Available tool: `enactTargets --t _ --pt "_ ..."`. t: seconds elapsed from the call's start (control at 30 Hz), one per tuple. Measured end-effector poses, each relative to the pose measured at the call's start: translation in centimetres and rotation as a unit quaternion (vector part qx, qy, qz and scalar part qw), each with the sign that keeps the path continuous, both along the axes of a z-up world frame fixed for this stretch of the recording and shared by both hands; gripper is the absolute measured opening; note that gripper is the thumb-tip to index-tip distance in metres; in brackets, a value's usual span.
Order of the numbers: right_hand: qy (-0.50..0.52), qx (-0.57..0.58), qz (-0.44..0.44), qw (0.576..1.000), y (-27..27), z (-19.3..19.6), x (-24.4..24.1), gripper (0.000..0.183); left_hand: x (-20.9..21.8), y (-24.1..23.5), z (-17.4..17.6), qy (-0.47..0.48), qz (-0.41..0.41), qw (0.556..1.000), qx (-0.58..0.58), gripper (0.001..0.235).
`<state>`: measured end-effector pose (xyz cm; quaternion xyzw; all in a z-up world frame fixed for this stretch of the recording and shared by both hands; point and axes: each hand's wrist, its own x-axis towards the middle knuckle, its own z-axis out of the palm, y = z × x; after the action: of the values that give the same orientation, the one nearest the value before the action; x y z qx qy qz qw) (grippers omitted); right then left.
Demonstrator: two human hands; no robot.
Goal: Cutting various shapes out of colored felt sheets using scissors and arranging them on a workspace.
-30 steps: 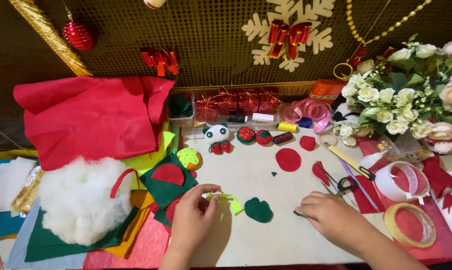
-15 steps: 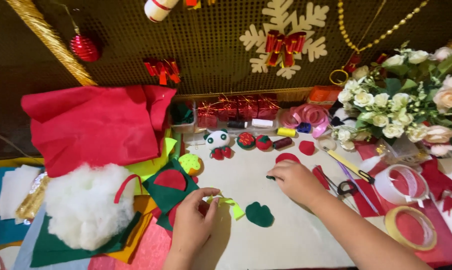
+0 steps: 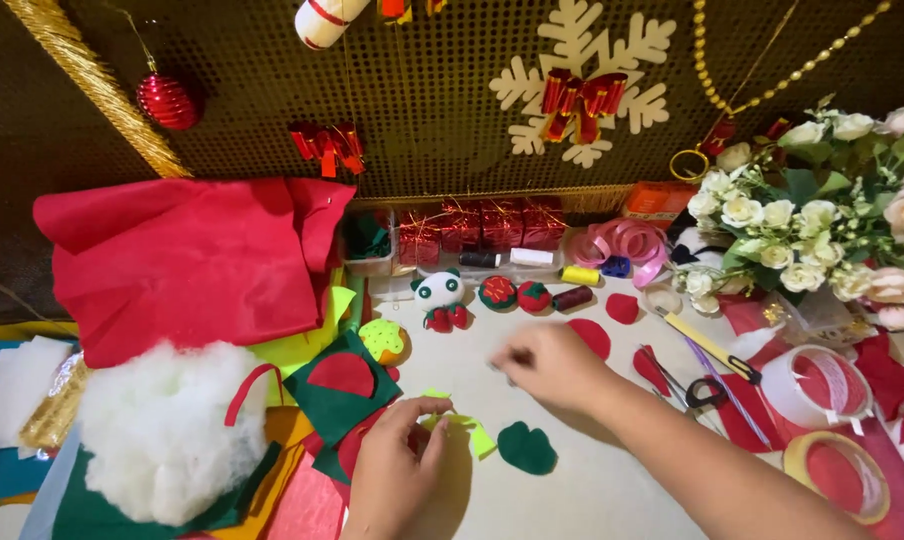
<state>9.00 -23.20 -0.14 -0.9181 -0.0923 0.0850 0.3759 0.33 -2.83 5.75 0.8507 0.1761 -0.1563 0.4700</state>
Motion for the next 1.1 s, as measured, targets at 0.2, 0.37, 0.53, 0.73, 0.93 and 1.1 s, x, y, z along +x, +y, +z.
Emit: enactTargets --t 0.2,0.37,0.53,0.73,0.93,1.1 --pt "-0.339 0.142 0.057 0.928 9.7 -1.8 10.9 0.022 1.5 2.2 -8.9 -0.161 -0.051 0.985 0.037 0.014" --pt "-0.45 -0.041 0.113 0.885 16.0 -4.0 18.0 0.014 1.7 2.5 -9.8 -0.154 -0.049 0.986 0.031 0.012" --pt "-0.27 -0.273 0.136 0.913 18.7 -3.3 20.4 0.013 2.2 2.9 -9.9 -0.16 -0.074 0.984 0.006 0.014" --pt "-0.094 -0.269 0.203 0.937 17.7 2.6 16.7 0.021 1.9 2.7 -9.1 -0.154 -0.068 0.986 0.001 0.014" --pt "-0.24 -0.195 0.208 0.928 13.2 4.6 13.7 0.021 2.0 2.9 -8.3 -0.108 -0.039 0.993 0.033 0.01" --pt "-0.267 0.053 0.224 0.936 5.1 11.5 6.2 0.014 1.6 2.9 -9.0 -0.149 -0.034 0.988 0.009 0.012"
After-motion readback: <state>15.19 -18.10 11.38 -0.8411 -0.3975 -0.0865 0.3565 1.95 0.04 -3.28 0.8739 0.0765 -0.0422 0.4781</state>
